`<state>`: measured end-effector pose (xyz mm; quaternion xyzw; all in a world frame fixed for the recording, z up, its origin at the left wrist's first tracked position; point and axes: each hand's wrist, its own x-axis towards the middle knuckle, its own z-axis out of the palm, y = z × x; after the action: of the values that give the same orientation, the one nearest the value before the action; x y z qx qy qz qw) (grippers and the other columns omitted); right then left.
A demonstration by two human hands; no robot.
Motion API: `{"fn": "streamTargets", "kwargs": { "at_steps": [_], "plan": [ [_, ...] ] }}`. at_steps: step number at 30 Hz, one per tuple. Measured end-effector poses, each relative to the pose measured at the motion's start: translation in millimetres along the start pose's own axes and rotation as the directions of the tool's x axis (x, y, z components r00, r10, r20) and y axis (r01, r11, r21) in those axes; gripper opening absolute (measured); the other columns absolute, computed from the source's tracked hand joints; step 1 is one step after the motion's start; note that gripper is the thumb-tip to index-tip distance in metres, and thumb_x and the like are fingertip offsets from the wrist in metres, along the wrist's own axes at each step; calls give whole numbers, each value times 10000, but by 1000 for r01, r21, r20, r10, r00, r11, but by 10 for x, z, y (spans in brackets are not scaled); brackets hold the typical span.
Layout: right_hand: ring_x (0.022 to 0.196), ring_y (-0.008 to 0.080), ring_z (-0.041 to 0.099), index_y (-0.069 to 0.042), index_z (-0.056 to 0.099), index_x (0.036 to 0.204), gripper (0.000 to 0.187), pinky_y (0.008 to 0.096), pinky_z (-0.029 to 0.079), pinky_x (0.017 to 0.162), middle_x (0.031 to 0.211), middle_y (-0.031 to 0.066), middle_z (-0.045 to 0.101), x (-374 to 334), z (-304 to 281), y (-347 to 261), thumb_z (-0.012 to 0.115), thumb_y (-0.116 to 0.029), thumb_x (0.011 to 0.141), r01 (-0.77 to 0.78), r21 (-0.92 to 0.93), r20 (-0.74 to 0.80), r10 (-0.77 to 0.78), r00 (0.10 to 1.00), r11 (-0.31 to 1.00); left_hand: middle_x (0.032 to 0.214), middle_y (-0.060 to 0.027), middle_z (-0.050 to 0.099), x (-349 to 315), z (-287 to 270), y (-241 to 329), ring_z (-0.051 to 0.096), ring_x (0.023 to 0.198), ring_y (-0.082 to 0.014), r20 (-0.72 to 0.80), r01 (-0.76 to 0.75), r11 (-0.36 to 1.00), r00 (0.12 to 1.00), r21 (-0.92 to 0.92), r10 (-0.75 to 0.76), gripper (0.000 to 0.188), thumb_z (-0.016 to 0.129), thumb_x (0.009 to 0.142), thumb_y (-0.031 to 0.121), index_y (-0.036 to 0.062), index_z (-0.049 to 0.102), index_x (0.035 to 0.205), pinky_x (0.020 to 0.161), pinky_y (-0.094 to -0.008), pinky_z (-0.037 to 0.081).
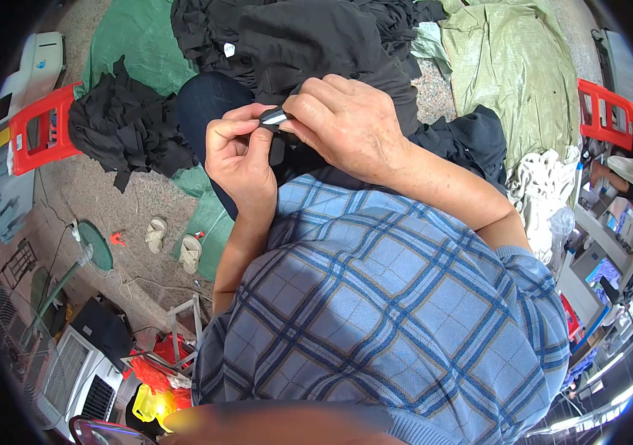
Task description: Trimming excess threads and small white labels from black garment pieces using small snips.
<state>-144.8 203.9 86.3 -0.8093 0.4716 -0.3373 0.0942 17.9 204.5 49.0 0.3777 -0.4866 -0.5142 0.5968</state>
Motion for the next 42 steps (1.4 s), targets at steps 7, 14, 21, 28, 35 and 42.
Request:
{"fn": "streamTargets", "kwargs": {
  "at_steps": [7, 14, 21, 28, 35, 42],
  "plan": [
    [686, 260, 610, -32, 599, 951, 206, 329, 479, 584, 803, 96, 605, -45, 18, 64, 720, -94, 796, -109, 157, 32, 105, 994, 982, 1030, -195, 630, -5, -15, -35, 613, 925, -176, -6, 2, 1000, 1000, -6, -2, 195, 572, 818, -166, -15, 499, 919, 816, -267, 504],
    [732, 228, 613, -21, 598, 1020, 279, 294, 486, 639, 860, 88, 601, -26, -10, 90, 718, -81, 776, -259, 342, 145, 222, 964, 903, 1050, -190, 625, 8, 3, -15, 611, 921, -158, -25, 74, 994, 997, -80, -76, 189, 584, 832, -150, -10, 492, 919, 825, -266, 511],
    [704, 231, 635, -74, 597, 925, 191, 322, 489, 582, 832, 60, 603, -94, 131, 225, 660, -22, 751, -256, 276, 44, 254, 966, 926, 1046, -128, 605, 27, 16, 45, 599, 900, -119, 44, 192, 980, 981, -59, -190, 232, 582, 828, -153, -33, 540, 1023, 839, -239, 494],
    [720, 241, 614, -18, 607, 949, 265, 303, 481, 598, 831, 99, 604, -97, 155, 268, 649, 73, 704, -164, 291, -82, 195, 977, 943, 1017, -82, 608, 79, 77, 208, 584, 860, -90, 139, 533, 812, 846, -237, -514, 261, 672, 849, -23, -33, 553, 1081, 735, -195, 461],
    [673, 231, 616, -57, 599, 905, 256, 311, 477, 546, 785, 66, 587, -96, 189, 268, 661, 42, 677, -109, 260, -145, 151, 978, 960, 938, -13, 635, 103, 99, 138, 556, 796, -40, 253, 646, 760, 749, -70, -613, 253, 691, 853, 24, -18, 606, 1087, 667, -179, 431],
    [805, 180, 612, 15, 601, 968, 209, 292, 482, 701, 883, 88, 610, -103, 95, 267, 567, 83, 773, -346, 430, 75, 349, 934, 834, 890, -11, 648, 140, 98, 259, 575, 785, -40, 254, 641, 767, 738, 26, -625, 165, 668, 870, 44, -23, 632, 1016, 722, -180, 457]
  ]
}}
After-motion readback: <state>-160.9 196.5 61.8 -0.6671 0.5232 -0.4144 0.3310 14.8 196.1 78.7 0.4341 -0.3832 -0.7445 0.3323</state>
